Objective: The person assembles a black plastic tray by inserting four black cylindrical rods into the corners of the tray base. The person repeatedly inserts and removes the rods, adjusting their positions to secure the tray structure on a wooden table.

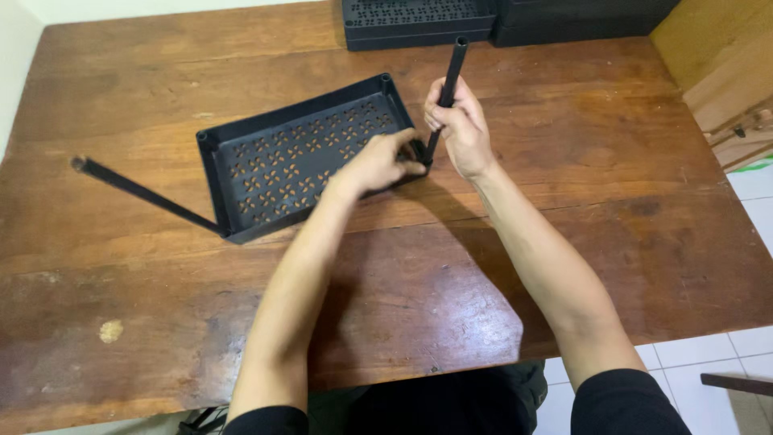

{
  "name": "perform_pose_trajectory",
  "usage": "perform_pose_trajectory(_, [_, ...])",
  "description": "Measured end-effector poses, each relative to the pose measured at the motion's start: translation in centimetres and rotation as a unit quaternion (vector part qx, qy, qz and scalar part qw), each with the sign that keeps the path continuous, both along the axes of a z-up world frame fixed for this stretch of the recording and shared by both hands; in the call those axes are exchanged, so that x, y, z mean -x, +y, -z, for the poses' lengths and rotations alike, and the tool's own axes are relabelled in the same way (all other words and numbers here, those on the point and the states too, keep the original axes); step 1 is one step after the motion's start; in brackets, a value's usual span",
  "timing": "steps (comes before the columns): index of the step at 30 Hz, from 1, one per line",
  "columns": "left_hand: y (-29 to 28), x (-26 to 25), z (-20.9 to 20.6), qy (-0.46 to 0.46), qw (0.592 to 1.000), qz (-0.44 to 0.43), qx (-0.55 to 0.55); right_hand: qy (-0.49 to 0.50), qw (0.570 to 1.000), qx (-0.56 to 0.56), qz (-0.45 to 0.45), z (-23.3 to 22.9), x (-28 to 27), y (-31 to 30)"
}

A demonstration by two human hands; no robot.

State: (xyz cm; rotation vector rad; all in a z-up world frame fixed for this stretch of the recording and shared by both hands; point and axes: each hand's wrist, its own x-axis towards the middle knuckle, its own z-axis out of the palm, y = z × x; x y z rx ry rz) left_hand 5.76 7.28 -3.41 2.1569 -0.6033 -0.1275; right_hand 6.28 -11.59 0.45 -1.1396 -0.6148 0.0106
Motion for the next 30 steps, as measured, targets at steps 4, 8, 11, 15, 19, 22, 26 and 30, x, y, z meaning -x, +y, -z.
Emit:
perform_pose_trajectory(4, [0.8, -2.0, -0.2, -0.091, 0.991, 0.033, -0.092, 0.038, 0.996, -0.027, -0.073, 0.5, -1.3, -0.2])
perform_pose_trajectory(8, [0.2, -4.0, 1.0, -0.199, 0.968, 0.124, -0.088, 0.063, 0.992, -0.02, -0.107, 0.8, -2.4, -0.7])
perform_pose_trajectory(11, [-0.2, -4.1, 2.7, -0.285, 0.947, 0.133, -0.064, 0.074, 0.985, -0.012, -0.155, 0.7, -3.2, -1.4])
perform_pose_trajectory(15, [-0.5, -4.3, 4.7, -0.167, 0.977, 0.126, -0.035, 0.074, 0.965, 0.012, -0.252, 0.1, -4.5, -2.5])
perform_pose_trajectory(19, [-0.6, -5.0, 5.4, -0.196, 0.974, 0.111, -0.034, 0.103, 0.969, 0.018, -0.224, -0.7, -5.2, -1.5])
perform_pose_trajectory(22, [-0.5, -5.4, 5.6, -0.187, 0.976, 0.105, -0.039, 0.127, 0.99, 0.026, -0.048, -0.5, -4.5, 0.3])
perform_pose_trajectory(26, [-0.3, -5.6, 5.3, -0.173, 0.978, 0.108, -0.055, 0.098, 0.992, 0.006, -0.084, -0.2, -3.9, -0.1])
perform_pose_trajectory(30, [0.0, -6.1, 3.7, -0.12, 0.98, 0.159, -0.028, 0.09, 0.975, 0.034, -0.198, -0.4, -5.3, -1.7])
